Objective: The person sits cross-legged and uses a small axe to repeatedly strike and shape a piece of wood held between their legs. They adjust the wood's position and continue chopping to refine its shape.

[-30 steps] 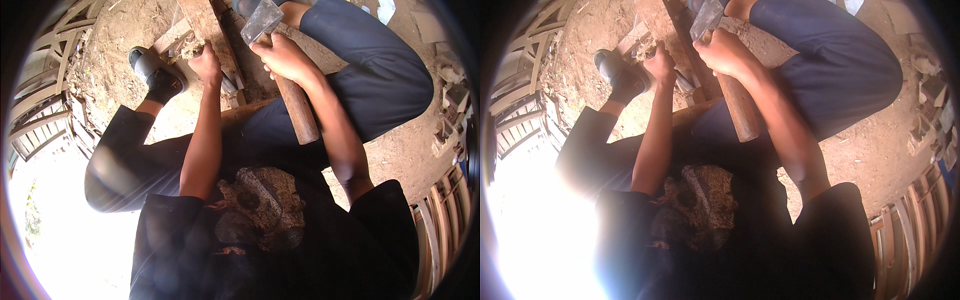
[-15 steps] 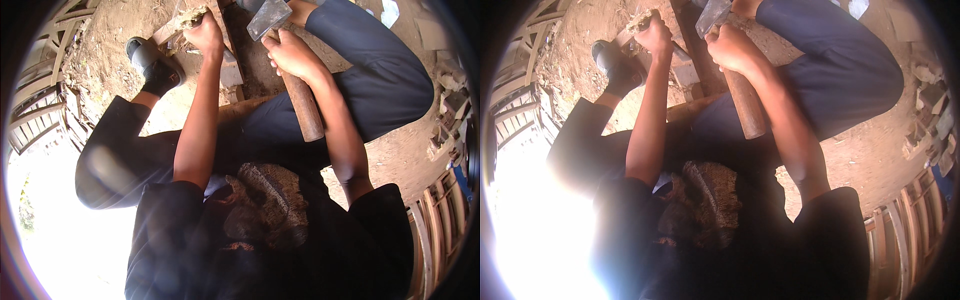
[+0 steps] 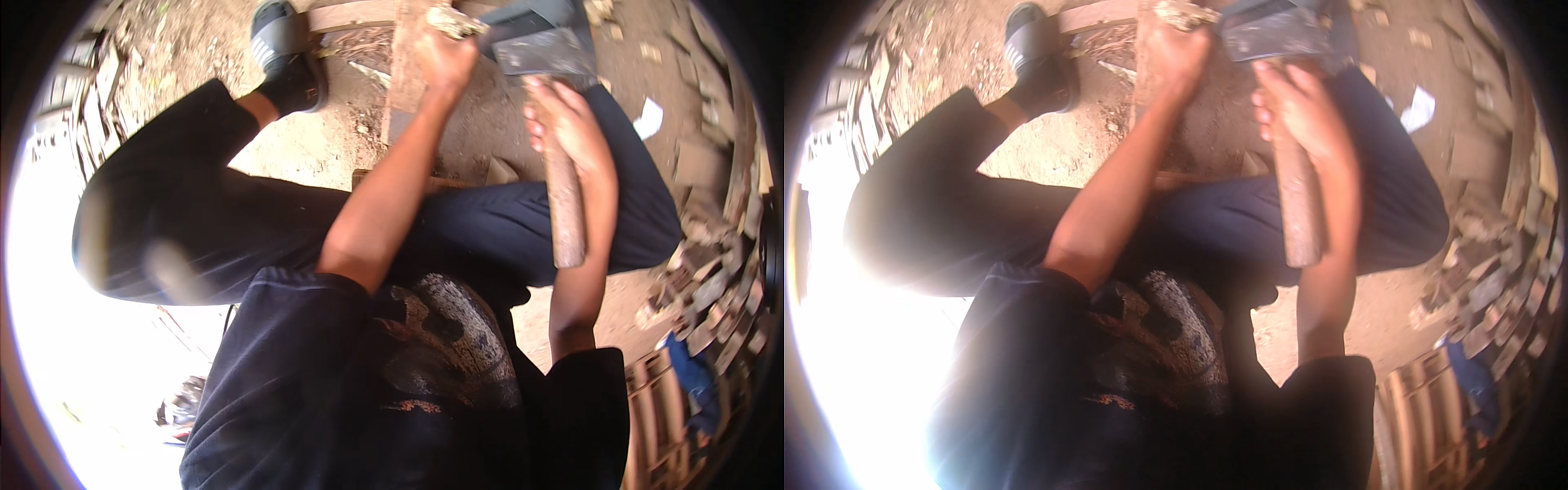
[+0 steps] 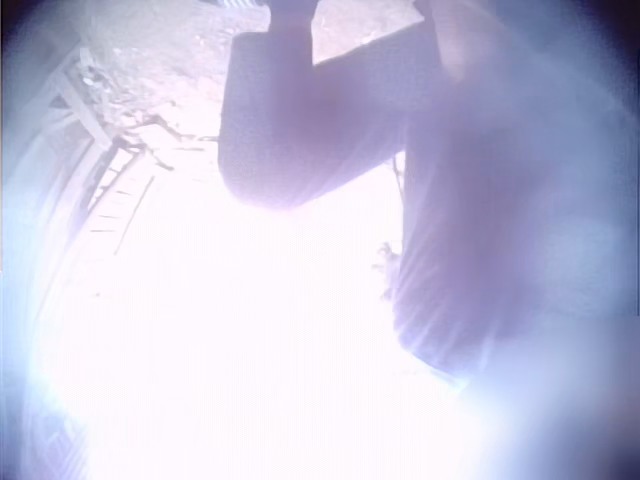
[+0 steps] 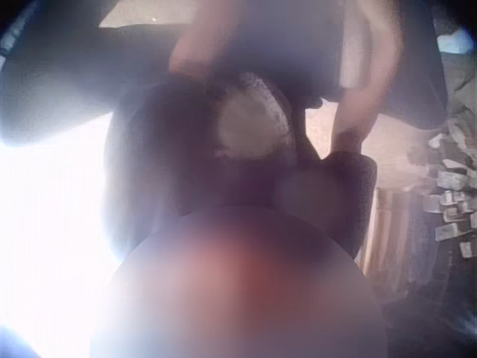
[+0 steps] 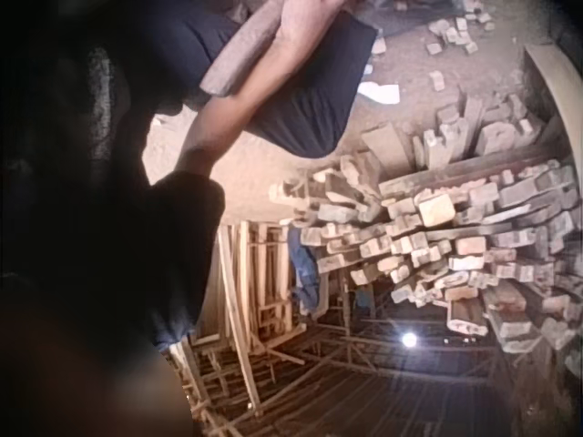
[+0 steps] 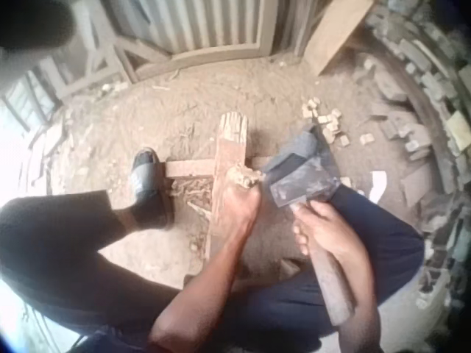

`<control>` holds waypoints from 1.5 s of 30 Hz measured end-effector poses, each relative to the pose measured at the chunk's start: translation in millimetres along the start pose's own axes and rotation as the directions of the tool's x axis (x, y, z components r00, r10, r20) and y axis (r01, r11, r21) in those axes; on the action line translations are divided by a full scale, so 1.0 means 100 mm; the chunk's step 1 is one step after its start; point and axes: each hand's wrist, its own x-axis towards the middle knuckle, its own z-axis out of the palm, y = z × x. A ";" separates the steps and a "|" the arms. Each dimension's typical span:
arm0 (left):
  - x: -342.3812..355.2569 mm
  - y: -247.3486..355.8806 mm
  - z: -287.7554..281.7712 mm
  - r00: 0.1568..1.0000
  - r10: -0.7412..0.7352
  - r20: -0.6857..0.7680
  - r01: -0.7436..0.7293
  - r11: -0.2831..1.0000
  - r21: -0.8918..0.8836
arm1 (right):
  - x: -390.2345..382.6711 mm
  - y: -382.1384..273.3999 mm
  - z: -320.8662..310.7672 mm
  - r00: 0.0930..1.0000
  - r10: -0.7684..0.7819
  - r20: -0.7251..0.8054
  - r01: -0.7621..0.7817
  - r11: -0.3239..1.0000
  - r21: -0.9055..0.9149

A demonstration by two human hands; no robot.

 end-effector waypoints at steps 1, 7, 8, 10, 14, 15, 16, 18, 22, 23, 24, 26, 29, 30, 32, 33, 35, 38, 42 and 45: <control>0.07 -0.20 0.11 0.989 0.054 -0.135 -0.064 0.995 -0.072 | -0.03 -0.14 0.09 0.999 -0.034 -0.031 0.032 0.997 -0.070; -0.07 -0.06 0.04 1.000 0.018 -0.005 -0.019 0.988 -0.155 | 0.07 -0.64 0.29 0.996 -0.077 -0.045 0.060 0.952 -0.300; -0.02 -0.11 0.09 0.999 0.042 -0.029 -0.046 0.983 -0.178 | 0.17 -0.65 0.31 0.998 -0.062 -0.026 0.049 0.935 -0.353; 0.01 -0.17 0.14 0.997 0.002 0.083 0.006 0.995 -0.100 | 0.34 -0.68 0.38 1.000 0.000 0.013 0.006 0.895 -0.447; -0.02 -0.18 0.15 0.995 -0.022 0.101 0.033 0.993 -0.111 | 0.47 -0.89 0.45 0.992 0.127 0.017 -0.096 0.829 -0.552; 0.00 -0.20 0.15 0.994 -0.029 0.108 0.041 0.994 -0.105 | 0.53 -0.95 0.46 0.994 0.108 -0.005 -0.094 0.838 -0.537; 0.01 -0.19 0.14 0.992 -0.033 0.121 0.045 0.994 -0.100 | 0.55 -0.99 0.45 0.996 0.088 -0.033 -0.092 0.849 -0.520; 0.01 -0.20 0.13 0.992 -0.036 0.119 0.046 0.996 -0.082 | 0.60 -1.03 0.48 0.995 0.050 -0.084 -0.086 0.860 -0.503; 0.05 -0.22 0.15 0.991 -0.064 0.115 0.082 0.985 -0.155 | 0.70 -0.96 0.48 0.974 0.227 -0.027 -0.196 0.765 -0.613; 0.03 -0.24 0.17 0.995 -0.045 0.089 0.060 0.982 -0.178 | 0.70 -0.98 0.51 0.977 0.212 -0.035 -0.189 0.767 -0.613; 0.02 -0.26 0.20 0.998 -0.025 0.063 0.037 0.979 -0.199 | 0.69 -1.02 0.53 0.979 0.197 -0.043 -0.182 0.770 -0.612; 0.00 -0.22 0.15 0.998 -0.020 0.062 0.031 0.982 -0.187 | 0.67 -1.04 0.51 0.987 0.150 -0.058 -0.156 0.807 -0.570; -0.03 -0.24 0.14 1.000 -0.003 0.030 0.009 0.982 -0.191 | 0.63 -1.12 0.58 0.991 0.104 -0.081 -0.132 0.829 -0.544; -0.03 -0.25 0.14 1.000 0.003 0.015 -0.001 0.981 -0.195 | 0.60 -1.16 0.60 0.991 0.094 -0.090 -0.128 0.826 -0.549; -0.06 -0.22 0.13 0.999 0.039 0.035 -0.032 0.985 -0.167 | 0.57 -1.20 0.57 0.993 0.072 -0.089 -0.109 0.827 -0.551; -0.07 -0.21 0.12 0.997 0.055 0.046 -0.047 0.987 -0.152 | 0.55 -1.22 0.56 0.994 0.062 -0.088 -0.100 0.827 -0.553; -0.07 -0.23 0.17 0.997 0.074 -0.016 -0.076 0.980 -0.185 | 0.50 -1.24 0.59 0.992 0.059 -0.107 -0.109 0.830 -0.548; -0.03 -0.24 0.19 0.997 0.034 -0.064 -0.045 0.981 -0.191 | 0.45 -1.24 0.58 0.995 0.042 -0.087 -0.083 0.842 -0.533; -0.04 -0.23 0.16 0.998 0.015 -0.060 -0.025 0.982 -0.186 | 0.45 -1.05 0.57 0.997 0.044 -0.067 -0.073 0.831 -0.551; -0.03 -0.24 0.13 0.999 0.033 -0.017 -0.036 0.970 -0.240 | 0.48 -1.00 0.58 0.991 0.131 -0.011 -0.111 0.787 -0.607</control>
